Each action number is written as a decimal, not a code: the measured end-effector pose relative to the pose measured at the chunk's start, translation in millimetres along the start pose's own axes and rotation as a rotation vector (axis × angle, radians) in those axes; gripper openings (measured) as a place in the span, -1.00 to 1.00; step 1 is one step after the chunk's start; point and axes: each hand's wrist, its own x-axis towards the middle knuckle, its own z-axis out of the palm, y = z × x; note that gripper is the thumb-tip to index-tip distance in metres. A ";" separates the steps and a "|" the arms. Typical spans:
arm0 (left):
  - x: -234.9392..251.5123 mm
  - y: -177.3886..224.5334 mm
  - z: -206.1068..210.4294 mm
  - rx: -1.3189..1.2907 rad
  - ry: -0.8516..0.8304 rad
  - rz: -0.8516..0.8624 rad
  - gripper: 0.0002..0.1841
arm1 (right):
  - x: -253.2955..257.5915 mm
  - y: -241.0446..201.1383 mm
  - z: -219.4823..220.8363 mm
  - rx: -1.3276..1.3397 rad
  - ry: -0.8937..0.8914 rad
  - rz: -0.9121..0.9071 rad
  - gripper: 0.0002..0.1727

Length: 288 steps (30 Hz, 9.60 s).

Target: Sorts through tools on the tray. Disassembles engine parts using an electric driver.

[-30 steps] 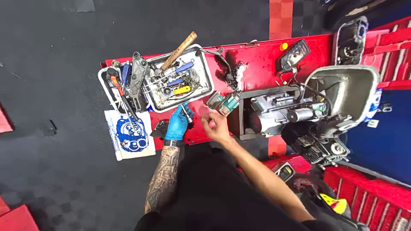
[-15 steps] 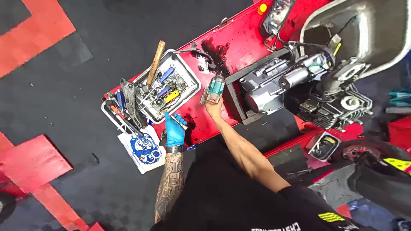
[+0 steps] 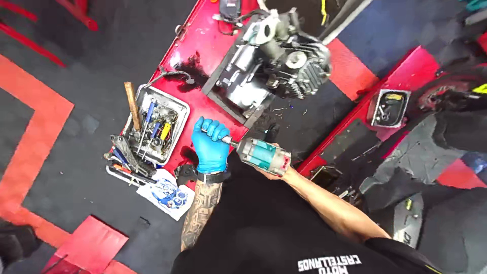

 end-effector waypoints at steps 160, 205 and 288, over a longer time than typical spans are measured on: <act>46.3 -149.9 53.0 1.762 -0.760 0.010 -0.62 | -43.6 63.8 32.8 -0.630 0.756 -0.058 0.09; 56.2 -139.5 64.0 1.935 -0.823 -0.005 -0.60 | 1.4 64.4 64.2 -0.482 0.936 0.061 0.20; -67.1 -310.8 100.1 1.056 -0.468 -0.276 -0.53 | -159.9 46.2 -308.0 0.076 0.365 -0.104 -0.20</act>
